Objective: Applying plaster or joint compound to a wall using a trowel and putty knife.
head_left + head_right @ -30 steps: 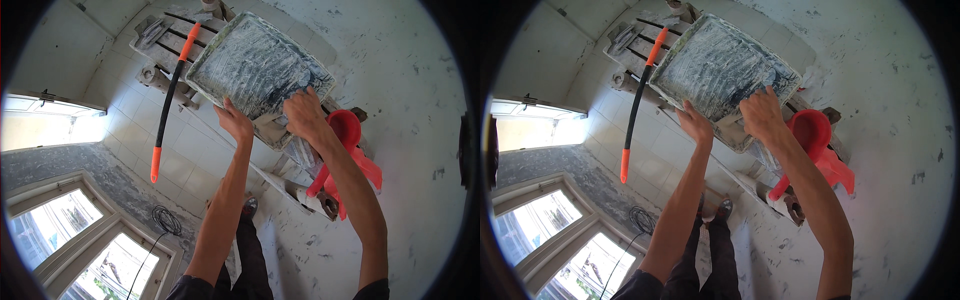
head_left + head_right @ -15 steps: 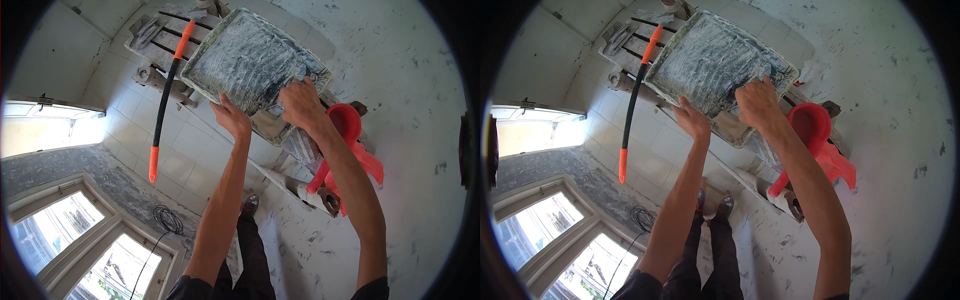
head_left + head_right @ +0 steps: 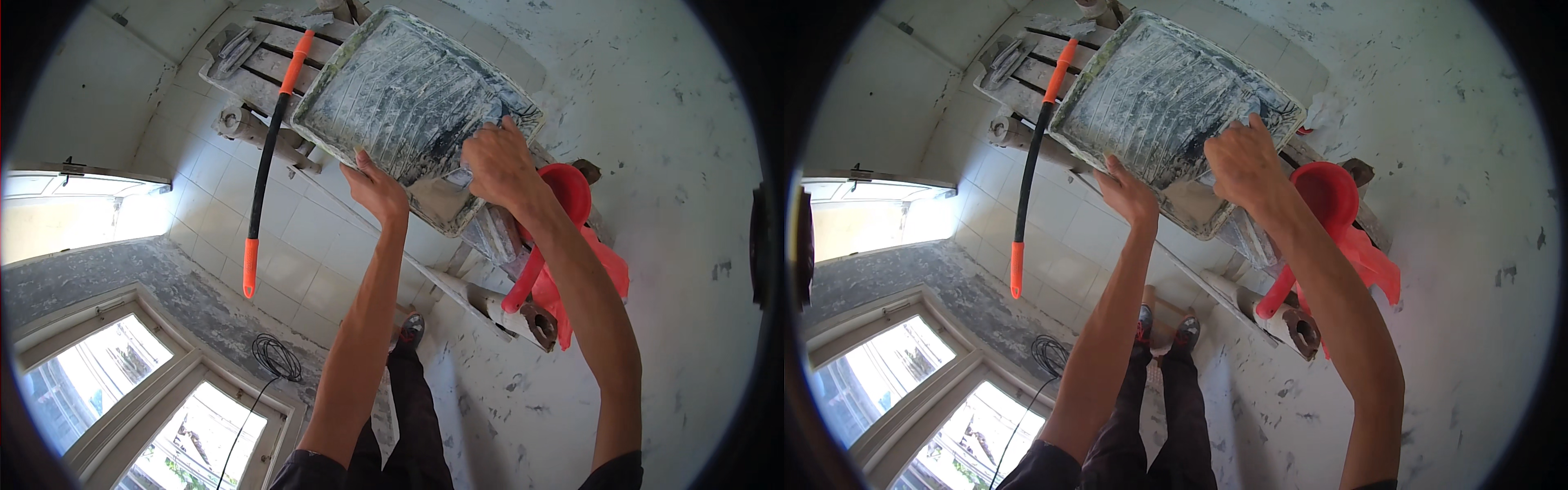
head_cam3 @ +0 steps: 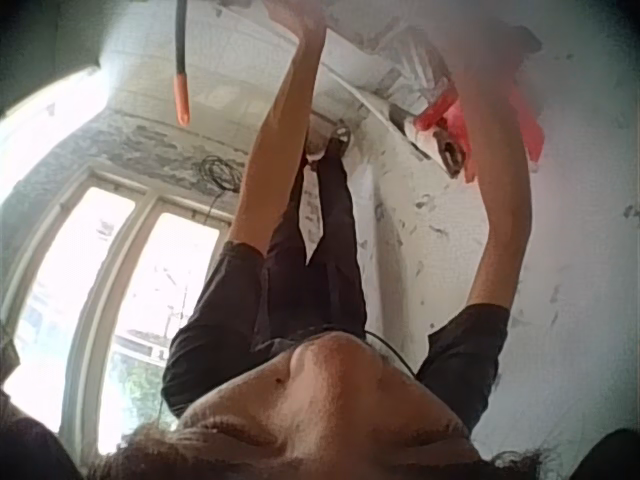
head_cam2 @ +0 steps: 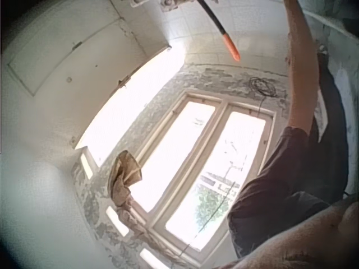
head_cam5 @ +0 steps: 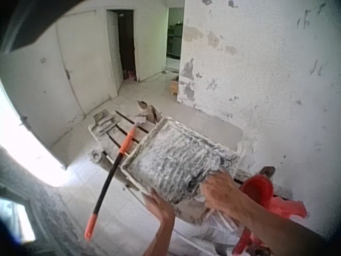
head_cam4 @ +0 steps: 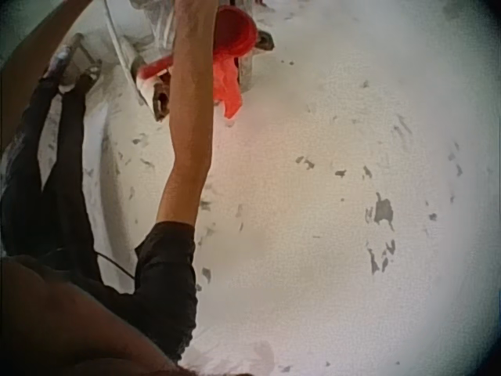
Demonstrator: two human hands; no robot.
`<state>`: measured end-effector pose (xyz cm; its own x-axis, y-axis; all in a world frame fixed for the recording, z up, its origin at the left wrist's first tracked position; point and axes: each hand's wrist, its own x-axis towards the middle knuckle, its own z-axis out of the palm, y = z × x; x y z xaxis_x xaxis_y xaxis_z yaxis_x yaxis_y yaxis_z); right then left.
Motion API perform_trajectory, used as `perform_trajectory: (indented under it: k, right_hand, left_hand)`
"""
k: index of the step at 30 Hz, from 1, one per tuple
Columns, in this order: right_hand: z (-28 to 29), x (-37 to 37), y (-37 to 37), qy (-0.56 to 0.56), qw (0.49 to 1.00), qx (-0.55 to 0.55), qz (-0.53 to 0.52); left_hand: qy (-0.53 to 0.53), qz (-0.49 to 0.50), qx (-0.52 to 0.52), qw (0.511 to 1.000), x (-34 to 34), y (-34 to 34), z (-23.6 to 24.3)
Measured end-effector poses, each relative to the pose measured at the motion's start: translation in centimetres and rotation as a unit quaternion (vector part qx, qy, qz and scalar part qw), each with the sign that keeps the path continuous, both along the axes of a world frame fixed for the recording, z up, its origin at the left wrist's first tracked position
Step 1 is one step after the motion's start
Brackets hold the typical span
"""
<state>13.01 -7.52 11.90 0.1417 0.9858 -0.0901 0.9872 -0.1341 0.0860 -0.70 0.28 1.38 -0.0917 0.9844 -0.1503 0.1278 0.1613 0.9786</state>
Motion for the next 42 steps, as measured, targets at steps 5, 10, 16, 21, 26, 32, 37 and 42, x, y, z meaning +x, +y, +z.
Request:
perform_trajectory:
  k: [5,10,16,21,26,32,37,42]
  right_hand:
    - [-1.2,1.5,-1.3,-0.009,0.999,0.051,-0.002]
    - [-1.4,0.2,-1.4,0.032,0.998,0.042,0.033]
    - [-0.4,1.4,-1.3,-0.022,0.998,0.057,0.018]
    - [-0.2,-0.1,-1.5,0.079,0.997,0.000,-0.006]
    - [-0.6,1.8,-1.7,-0.025,0.999,0.035,0.008]
    - [0.2,2.3,-1.0,0.054,0.998,0.036,-0.002]
    - [-1.7,4.6,-2.1,0.035,0.999,0.038,-0.012]
    - [-1.4,2.4,-0.8,0.109,0.994,-0.018,0.025]
  left_hand:
    - [0.002,-0.012,-0.022,1.000,0.5,-0.4,0.4]
    - [0.012,0.001,-0.016,1.000,0.1,0.0,0.6]
    - [0.004,0.000,0.002,1.000,0.4,-0.2,0.7]
    - [0.036,-0.013,-0.033,0.999,0.1,0.0,0.8]
    - [0.015,-0.018,-0.047,0.999,0.5,-0.2,0.8]
    - [0.015,0.006,-0.015,1.000,0.2,0.0,0.3]
    - [0.020,-0.003,-0.026,0.999,0.4,-0.1,0.4]
    - [0.025,0.008,-0.027,0.999,0.0,0.2,0.3]
